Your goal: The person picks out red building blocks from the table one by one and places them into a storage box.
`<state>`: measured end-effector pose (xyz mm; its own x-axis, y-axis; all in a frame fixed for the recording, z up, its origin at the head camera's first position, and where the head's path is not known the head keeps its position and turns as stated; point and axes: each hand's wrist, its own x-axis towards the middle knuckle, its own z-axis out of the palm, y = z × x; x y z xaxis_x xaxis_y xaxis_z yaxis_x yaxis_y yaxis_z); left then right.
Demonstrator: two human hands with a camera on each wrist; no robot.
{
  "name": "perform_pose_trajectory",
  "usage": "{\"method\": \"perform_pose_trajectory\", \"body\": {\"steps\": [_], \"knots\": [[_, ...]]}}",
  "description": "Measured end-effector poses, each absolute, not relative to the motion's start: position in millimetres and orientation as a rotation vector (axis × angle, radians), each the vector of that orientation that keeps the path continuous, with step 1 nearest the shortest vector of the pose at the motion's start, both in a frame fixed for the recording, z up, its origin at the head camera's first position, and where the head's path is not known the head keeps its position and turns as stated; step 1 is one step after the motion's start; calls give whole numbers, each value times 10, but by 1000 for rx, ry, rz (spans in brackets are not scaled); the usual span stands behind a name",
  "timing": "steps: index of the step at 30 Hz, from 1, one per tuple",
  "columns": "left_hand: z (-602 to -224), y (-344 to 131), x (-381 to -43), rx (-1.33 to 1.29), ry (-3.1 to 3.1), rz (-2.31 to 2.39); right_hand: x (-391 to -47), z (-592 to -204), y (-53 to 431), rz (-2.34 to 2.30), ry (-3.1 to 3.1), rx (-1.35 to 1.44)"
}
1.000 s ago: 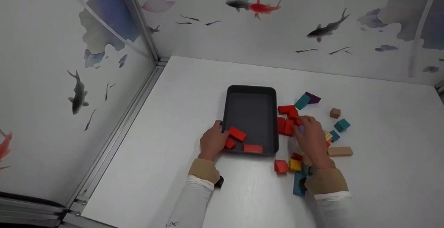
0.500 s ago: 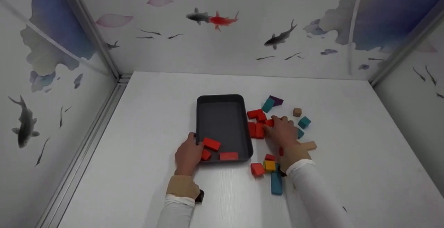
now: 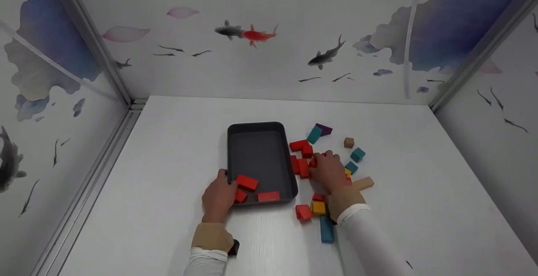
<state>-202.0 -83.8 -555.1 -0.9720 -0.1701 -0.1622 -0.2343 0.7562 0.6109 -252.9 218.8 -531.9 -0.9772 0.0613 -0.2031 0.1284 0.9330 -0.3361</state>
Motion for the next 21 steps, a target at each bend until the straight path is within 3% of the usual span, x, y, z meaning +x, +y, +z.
{"method": "perform_pose_trajectory", "body": {"steps": [21], "knots": [[-5546,-861,-2041,-296,2902,972,-2446,-5277,2159,-480,2896,62]]}}
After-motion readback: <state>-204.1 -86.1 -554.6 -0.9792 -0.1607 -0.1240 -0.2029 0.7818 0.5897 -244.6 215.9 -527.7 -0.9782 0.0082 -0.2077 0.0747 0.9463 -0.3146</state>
